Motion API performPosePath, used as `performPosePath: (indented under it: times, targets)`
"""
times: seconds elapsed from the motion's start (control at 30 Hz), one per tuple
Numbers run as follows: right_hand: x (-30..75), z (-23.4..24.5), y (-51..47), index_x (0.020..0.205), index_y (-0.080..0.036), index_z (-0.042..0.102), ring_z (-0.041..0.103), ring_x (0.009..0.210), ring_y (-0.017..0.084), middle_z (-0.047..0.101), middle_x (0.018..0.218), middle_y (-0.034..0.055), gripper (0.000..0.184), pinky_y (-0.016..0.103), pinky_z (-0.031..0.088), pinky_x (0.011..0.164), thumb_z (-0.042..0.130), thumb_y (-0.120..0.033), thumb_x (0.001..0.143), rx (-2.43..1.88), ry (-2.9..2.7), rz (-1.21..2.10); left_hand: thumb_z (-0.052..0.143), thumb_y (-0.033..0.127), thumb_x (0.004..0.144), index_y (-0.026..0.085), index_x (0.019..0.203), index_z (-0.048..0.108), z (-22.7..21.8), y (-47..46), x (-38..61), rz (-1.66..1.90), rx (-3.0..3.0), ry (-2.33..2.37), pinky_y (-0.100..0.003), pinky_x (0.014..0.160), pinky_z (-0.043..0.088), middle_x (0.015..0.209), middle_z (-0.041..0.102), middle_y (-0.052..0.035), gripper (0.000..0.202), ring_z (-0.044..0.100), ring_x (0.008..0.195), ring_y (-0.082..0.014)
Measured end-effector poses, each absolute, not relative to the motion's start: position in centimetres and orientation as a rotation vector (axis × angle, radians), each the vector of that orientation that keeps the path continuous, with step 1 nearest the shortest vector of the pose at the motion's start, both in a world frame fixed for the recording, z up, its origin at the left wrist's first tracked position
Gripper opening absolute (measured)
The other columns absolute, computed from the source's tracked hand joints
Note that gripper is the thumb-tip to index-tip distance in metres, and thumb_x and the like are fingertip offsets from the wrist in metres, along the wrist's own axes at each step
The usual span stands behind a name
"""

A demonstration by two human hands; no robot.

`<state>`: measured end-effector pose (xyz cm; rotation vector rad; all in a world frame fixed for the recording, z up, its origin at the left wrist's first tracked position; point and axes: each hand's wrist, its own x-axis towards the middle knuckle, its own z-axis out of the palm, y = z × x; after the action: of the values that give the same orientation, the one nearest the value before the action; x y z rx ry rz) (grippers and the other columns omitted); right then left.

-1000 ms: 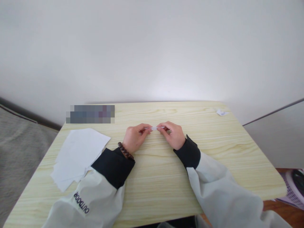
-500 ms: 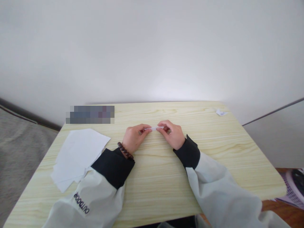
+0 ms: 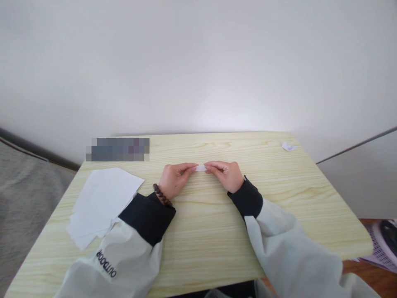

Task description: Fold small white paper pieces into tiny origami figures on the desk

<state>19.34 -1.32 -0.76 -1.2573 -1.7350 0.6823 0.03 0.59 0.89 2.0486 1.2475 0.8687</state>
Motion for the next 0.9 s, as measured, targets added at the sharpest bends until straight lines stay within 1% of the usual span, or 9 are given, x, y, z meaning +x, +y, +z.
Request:
performPosePath:
  times: [0.1,0.27,0.33,0.43,0.57,0.67,0.9]
  targets:
    - [19.33,-0.65,-1.36,0.094,-0.021,0.069,0.07,0.074,0.017,0.073,0.074,0.0003,0.019,0.027,0.055,0.071,0.052,-0.026,0.086,-1.276,-1.746,0.682,0.05,0.036,0.084,0.019,0.093,0.07,0.92,0.61,0.08,0.869,2.07,1.267,-0.026,0.07,0.051,0.087,0.073,-0.0016,0.027,0.067,0.078,-0.0179]
    - [19.08,-0.39,-1.44,0.094,-0.021,0.066,0.068,0.073,0.013,0.072,0.089,0.001,0.016,0.022,0.053,0.068,0.052,-0.025,0.086,-1.235,-1.805,0.535,0.053,0.034,0.082,0.02,0.098,0.066,0.96,0.49,0.19,0.934,2.084,1.281,-0.023,0.068,0.051,0.087,0.072,-0.001,0.025,0.066,0.072,-0.014]
    - [19.06,-0.32,-1.43,0.091,-0.02,0.065,0.067,0.072,0.012,0.071,0.087,0.0015,0.015,0.022,0.052,0.066,0.052,-0.024,0.085,-1.222,-1.851,0.45,0.056,0.034,0.08,0.02,0.094,0.066,0.81,0.55,0.11,0.925,2.164,1.251,-0.025,0.072,0.05,0.089,0.071,-0.0019,0.022,0.065,0.075,-0.0149]
    - [19.14,-0.33,-1.37,0.085,-0.019,0.065,0.065,0.074,0.013,0.071,0.082,0.0023,0.015,0.024,0.05,0.07,0.05,-0.023,0.086,-1.189,-1.919,0.348,0.057,0.03,0.08,0.019,0.09,0.066,0.5,0.78,-0.08,0.875,2.306,1.193,-0.03,0.078,0.048,0.089,0.069,-0.0032,0.017,0.062,0.083,-0.0175]
    - [19.3,-0.58,-1.25,0.083,-0.02,0.064,0.062,0.075,0.015,0.069,0.081,0.003,0.016,0.027,0.048,0.072,0.048,-0.02,0.086,-1.163,-2.024,0.279,0.054,0.024,0.081,0.019,0.088,0.066,0.34,0.97,-0.13,0.854,2.36,1.175,-0.032,0.079,0.048,0.087,0.069,-0.0037,0.014,0.061,0.085,-0.018]
    - [19.34,-0.79,-1.18,0.082,-0.02,0.062,0.061,0.078,0.016,0.069,0.083,0.0037,0.014,0.029,0.047,0.075,0.049,-0.017,0.084,-1.14,-2.074,0.268,0.054,0.023,0.08,0.02,0.085,0.065,0.52,0.91,0.03,0.849,2.397,1.145,-0.033,0.081,0.047,0.086,0.069,-0.0033,0.013,0.06,0.087,-0.0187]
    - [19.05,-0.47,-1.36,0.081,-0.019,0.061,0.058,0.08,0.018,0.067,0.082,0.0046,0.014,0.032,0.046,0.077,0.051,-0.011,0.076,-1.156,-2.105,0.243,0.051,0.024,0.082,0.019,0.083,0.065,0.76,0.66,0.3,0.86,2.442,1.171,-0.031,0.078,0.046,0.082,0.069,-0.0034,0.015,0.058,0.082,-0.0182]
